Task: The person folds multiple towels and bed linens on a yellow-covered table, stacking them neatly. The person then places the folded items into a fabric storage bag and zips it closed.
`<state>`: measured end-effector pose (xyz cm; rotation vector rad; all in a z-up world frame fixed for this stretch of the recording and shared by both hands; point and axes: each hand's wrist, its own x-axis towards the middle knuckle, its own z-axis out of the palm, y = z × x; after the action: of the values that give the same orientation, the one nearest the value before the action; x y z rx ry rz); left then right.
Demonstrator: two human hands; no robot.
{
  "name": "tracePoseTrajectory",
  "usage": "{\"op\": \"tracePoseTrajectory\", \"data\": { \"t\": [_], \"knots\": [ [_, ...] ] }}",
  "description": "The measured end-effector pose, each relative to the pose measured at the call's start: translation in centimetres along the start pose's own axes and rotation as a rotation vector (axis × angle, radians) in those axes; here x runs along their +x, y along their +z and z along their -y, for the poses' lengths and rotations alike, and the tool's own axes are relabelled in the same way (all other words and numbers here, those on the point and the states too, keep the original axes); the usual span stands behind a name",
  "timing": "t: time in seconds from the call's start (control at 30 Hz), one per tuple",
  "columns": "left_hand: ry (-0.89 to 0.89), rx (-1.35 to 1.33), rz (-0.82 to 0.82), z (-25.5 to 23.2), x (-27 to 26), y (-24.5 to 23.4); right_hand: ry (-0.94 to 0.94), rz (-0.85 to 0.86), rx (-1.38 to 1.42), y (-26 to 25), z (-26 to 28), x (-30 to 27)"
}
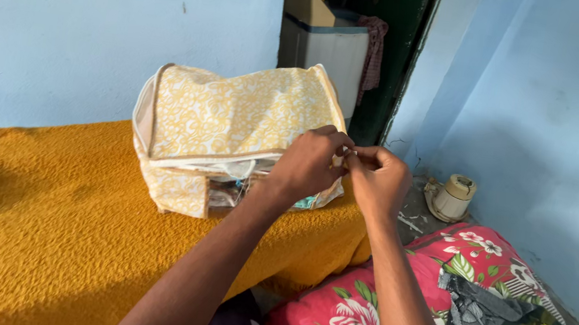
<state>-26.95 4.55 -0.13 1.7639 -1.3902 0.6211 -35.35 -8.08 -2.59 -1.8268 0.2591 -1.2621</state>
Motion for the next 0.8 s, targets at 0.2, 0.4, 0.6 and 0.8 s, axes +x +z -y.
{"op": "tracePoseTrajectory", "data": {
  "t": [0.2, 0.4, 0.6, 0.8],
  "knots": [
    [-0.163, -0.111, -0.188, 0.7, -1.5, 1.2, -0.184, 0.139, -0.054, -0.2, -0.1, -0.9],
    [-0.350, -0.093, -0.226, 0.7, -1.1, 2.1, -0.296, 0.263, -0.001, -1.3, -0.1, -0.5],
    [-0.406, -0.112, -0.261, -0.3, -0.7, 1.9, -0.504, 0.261, -0.173, -0.7, 0.5, 0.1],
    [-0.435, -0.048, -0.205, -0.7, -0.9, 2.0, -0.546, 0.224, -0.197, -0.5, -0.4, 0.5]
  ]
}}
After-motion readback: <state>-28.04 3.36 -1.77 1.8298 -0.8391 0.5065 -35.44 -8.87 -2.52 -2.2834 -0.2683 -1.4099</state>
